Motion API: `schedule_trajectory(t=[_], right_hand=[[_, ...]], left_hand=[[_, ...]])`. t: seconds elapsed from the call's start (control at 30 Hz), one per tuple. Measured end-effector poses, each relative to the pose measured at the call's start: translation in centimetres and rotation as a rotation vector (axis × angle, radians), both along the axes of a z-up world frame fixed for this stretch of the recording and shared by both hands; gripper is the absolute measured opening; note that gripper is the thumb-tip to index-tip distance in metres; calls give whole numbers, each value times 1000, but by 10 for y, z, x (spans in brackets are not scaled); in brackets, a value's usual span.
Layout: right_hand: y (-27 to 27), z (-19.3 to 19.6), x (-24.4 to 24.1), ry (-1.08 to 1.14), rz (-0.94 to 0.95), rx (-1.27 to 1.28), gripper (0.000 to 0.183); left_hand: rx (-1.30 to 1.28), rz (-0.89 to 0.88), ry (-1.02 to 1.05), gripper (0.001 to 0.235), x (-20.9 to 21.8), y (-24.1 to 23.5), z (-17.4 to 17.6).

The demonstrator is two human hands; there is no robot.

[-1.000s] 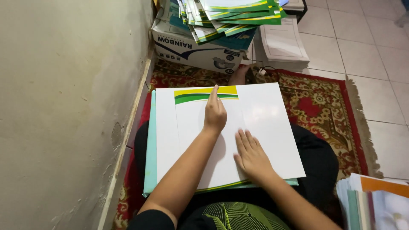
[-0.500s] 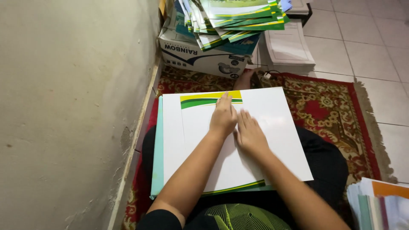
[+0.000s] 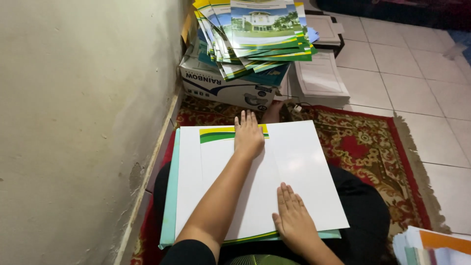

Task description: The person sits on the floor and repeatedly folds a stack of printed papers in half. They smooth the crease with their hands, then place the folded paper onto a growing pile. The task is performed one sheet at a time.

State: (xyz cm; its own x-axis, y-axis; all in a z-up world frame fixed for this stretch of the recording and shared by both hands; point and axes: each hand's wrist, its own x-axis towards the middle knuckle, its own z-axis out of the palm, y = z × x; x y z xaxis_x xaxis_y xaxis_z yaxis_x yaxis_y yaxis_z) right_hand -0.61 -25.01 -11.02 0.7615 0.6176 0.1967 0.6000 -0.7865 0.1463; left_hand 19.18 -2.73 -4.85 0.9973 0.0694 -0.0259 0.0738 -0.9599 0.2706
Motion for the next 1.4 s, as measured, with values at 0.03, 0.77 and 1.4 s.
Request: schedule_trajectory(t=[0.03, 0.77, 1.4], right_hand=[[5, 2, 7, 85, -9, 19, 76], [-1, 31, -3, 422, -26, -173, 71], [29, 32, 39, 391, -95, 12, 70]], left_hand=[[16, -12, 2, 65, 0, 1, 2], [-68, 6, -394, 50, 17, -2, -52], [-32, 70, -288, 57, 28, -6, -43]])
